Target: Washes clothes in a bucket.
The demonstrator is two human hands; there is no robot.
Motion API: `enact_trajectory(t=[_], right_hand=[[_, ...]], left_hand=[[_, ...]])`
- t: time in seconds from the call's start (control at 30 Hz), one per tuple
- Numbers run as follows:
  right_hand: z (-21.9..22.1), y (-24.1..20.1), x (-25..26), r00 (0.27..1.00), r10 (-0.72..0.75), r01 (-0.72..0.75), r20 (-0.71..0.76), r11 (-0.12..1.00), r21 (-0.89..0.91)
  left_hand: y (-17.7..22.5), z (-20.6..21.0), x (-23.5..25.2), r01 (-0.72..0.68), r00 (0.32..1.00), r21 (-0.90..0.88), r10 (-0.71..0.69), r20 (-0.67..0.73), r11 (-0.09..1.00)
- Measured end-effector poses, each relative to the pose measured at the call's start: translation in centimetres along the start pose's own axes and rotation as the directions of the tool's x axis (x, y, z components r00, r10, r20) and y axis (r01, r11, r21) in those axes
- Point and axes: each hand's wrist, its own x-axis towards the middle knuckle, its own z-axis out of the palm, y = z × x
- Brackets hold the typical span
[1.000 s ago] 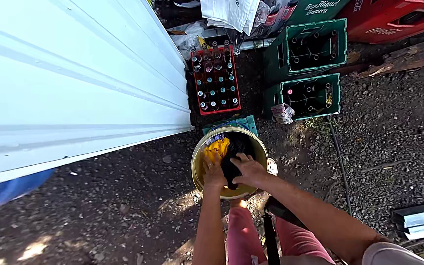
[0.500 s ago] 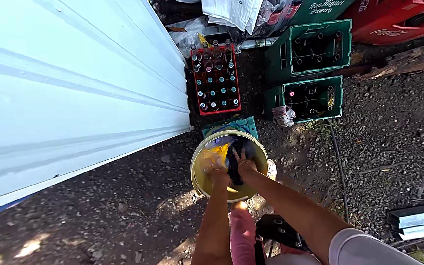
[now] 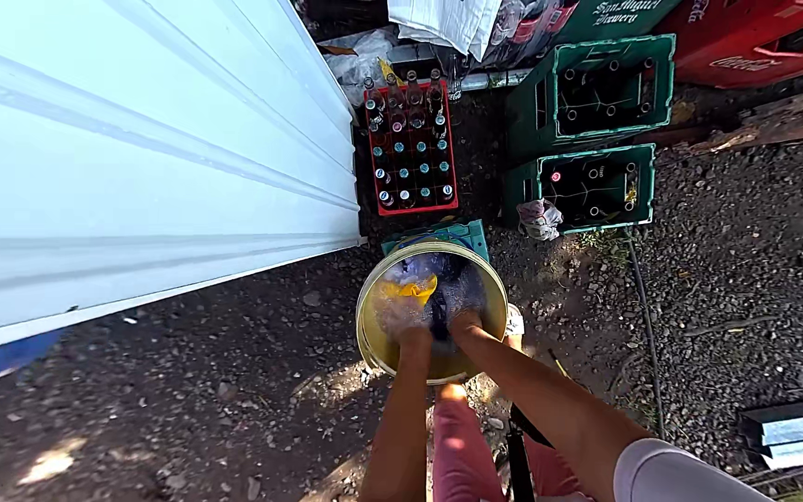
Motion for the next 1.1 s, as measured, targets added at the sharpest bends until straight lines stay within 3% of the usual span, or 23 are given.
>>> enact_trajectory(t=[0.03,0.13,0.23,0.3,0.37,0.43,0.53,0.7,0.97,1.1], right_hand=[[-0.6,0.2,-0.5,0.999,-0.026,0.026,-0.026,1.0,-0.007],[-3.8,0.3,-3.6,0.978,-0.147,0.153,-0.145,0.988,0.034],[-4.7,0.2,-3.9,0.814,-0.305,0.383,-0.494,0.922,0.061],[-4.8,0.5,-1.4,0.817,-0.336,0.41,-0.468,0.91,0.064],[-4.8,1.1,0.8,0.86,-0.291,0.359,-0.419,0.929,0.093],[-5.2,1.3,0.7,0.902,-0.212,0.273,-0.375,0.955,0.118],[-4.9,1.7,-1.2,0.964,-0.047,0.099,-0.263,0.977,0.189],[-3.0,1.8,-2.4,0.992,0.086,-0.067,-0.093,0.979,0.195],[-2.7,3.0,2.8,0.992,-0.123,0.128,-0.036,0.959,0.253],[-3.1,2.4,3.3,0.986,-0.163,0.15,0.031,0.957,0.25]], left_hand=[[-0.4,-1.0,-0.1,-0.022,0.992,-0.032,0.018,-0.122,0.999],[-0.3,-6.7,-3.3,-0.068,0.964,-0.002,0.065,-0.258,0.998],[0.9,-8.5,-2.3,-0.32,0.8,-0.043,0.245,-0.547,0.946],[2.2,-9.2,-0.1,-0.474,0.729,-0.053,0.358,-0.583,0.879],[3.5,-10.1,1.6,-0.467,0.756,-0.036,0.379,-0.533,0.883],[4.5,-11.0,2.5,-0.362,0.834,-0.034,0.307,-0.459,0.932],[6.1,-11.2,2.6,-0.24,0.888,-0.057,0.196,-0.416,0.969],[8.2,-11.9,3.4,-0.115,0.943,0.022,0.116,-0.313,0.993],[9.5,-11.3,6.1,-0.086,0.925,-0.044,0.064,-0.374,0.995],[9.1,-10.6,3.8,-0.097,0.926,-0.032,0.078,-0.37,0.995]])
